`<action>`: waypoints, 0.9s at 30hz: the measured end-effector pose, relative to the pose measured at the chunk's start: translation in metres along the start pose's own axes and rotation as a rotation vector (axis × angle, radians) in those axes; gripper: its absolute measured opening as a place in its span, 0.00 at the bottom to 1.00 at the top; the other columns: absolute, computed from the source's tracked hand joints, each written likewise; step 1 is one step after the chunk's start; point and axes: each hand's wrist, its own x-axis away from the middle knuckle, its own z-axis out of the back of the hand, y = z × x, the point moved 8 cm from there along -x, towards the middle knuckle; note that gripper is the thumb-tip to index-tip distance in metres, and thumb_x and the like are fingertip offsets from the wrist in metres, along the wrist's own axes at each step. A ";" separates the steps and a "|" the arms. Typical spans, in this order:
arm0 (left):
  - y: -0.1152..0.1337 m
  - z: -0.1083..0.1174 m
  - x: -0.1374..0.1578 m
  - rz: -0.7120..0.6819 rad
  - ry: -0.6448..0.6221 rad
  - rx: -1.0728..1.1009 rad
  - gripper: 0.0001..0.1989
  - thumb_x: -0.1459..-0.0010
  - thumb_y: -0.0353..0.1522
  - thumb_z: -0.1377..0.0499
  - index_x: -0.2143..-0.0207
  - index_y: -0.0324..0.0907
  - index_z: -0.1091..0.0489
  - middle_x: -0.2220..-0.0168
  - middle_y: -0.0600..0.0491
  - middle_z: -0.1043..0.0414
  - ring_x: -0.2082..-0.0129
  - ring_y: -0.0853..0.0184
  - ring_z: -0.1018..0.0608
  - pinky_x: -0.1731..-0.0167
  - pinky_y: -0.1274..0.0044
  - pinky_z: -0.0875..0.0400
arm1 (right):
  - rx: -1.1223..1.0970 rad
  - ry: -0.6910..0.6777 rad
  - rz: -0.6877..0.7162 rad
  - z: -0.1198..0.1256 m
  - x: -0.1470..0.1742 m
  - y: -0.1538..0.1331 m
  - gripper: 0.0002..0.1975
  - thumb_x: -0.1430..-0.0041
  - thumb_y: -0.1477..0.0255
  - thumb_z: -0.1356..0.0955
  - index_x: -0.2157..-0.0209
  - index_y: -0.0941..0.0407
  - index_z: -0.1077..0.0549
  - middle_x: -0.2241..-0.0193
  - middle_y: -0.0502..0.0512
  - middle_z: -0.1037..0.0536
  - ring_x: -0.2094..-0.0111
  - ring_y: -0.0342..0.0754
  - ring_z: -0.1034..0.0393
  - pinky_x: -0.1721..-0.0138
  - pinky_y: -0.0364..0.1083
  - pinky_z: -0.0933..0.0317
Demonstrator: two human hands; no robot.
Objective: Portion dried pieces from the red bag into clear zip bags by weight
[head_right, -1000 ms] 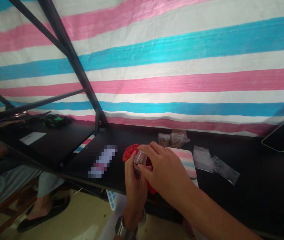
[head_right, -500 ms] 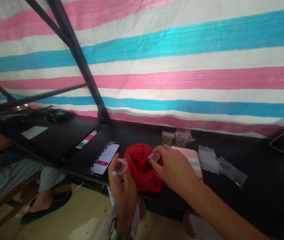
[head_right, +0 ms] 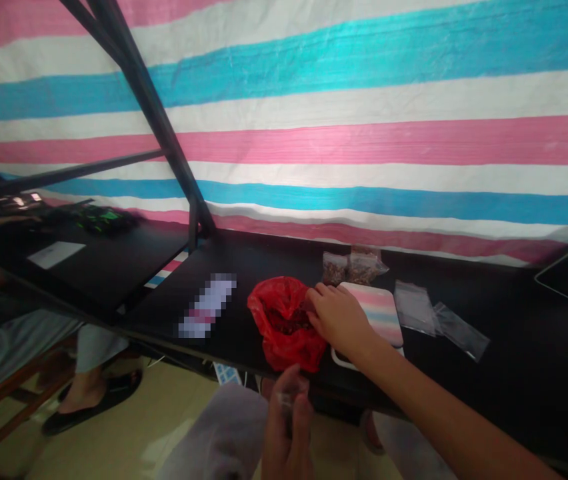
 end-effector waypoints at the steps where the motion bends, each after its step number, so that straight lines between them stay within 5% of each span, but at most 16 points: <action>1: -0.008 -0.007 0.005 0.040 -0.022 -0.001 0.30 0.39 0.55 0.38 0.44 0.45 0.25 0.52 0.43 0.22 0.52 0.57 0.20 0.50 0.70 0.26 | -0.012 -0.017 -0.002 0.000 0.002 0.001 0.07 0.32 0.72 0.30 0.54 0.56 0.22 0.54 0.60 0.19 0.53 0.56 0.24 0.52 0.51 0.39; 6: -0.007 -0.019 -0.003 0.114 -0.083 0.013 0.36 0.41 0.59 0.39 0.42 0.43 0.28 0.54 0.43 0.21 0.55 0.57 0.18 0.54 0.70 0.23 | -0.074 -0.049 0.007 0.001 0.012 0.001 0.05 0.33 0.71 0.29 0.56 0.55 0.21 0.58 0.57 0.19 0.57 0.54 0.24 0.55 0.49 0.40; 15: 0.048 0.022 -0.058 -0.041 0.142 -0.022 0.36 0.41 0.61 0.41 0.48 0.41 0.26 0.53 0.43 0.21 0.60 0.61 0.18 0.60 0.70 0.21 | -0.158 0.162 0.001 0.004 0.009 -0.007 0.07 0.32 0.70 0.29 0.54 0.54 0.21 0.56 0.58 0.19 0.54 0.55 0.25 0.52 0.51 0.39; 21: 0.065 0.033 -0.069 -0.042 0.156 0.069 0.32 0.39 0.58 0.39 0.47 0.41 0.25 0.46 0.42 0.21 0.46 0.57 0.19 0.46 0.69 0.22 | -0.224 0.104 -0.014 -0.014 -0.011 -0.031 0.08 0.31 0.69 0.30 0.53 0.55 0.22 0.53 0.59 0.18 0.52 0.56 0.23 0.52 0.51 0.39; 27: 0.063 0.036 -0.071 0.017 0.192 0.106 0.29 0.35 0.55 0.42 0.48 0.41 0.24 0.47 0.41 0.20 0.46 0.55 0.18 0.43 0.64 0.25 | -0.364 0.035 -0.108 -0.020 -0.015 -0.026 0.09 0.33 0.67 0.28 0.54 0.54 0.22 0.55 0.57 0.16 0.55 0.53 0.22 0.58 0.48 0.38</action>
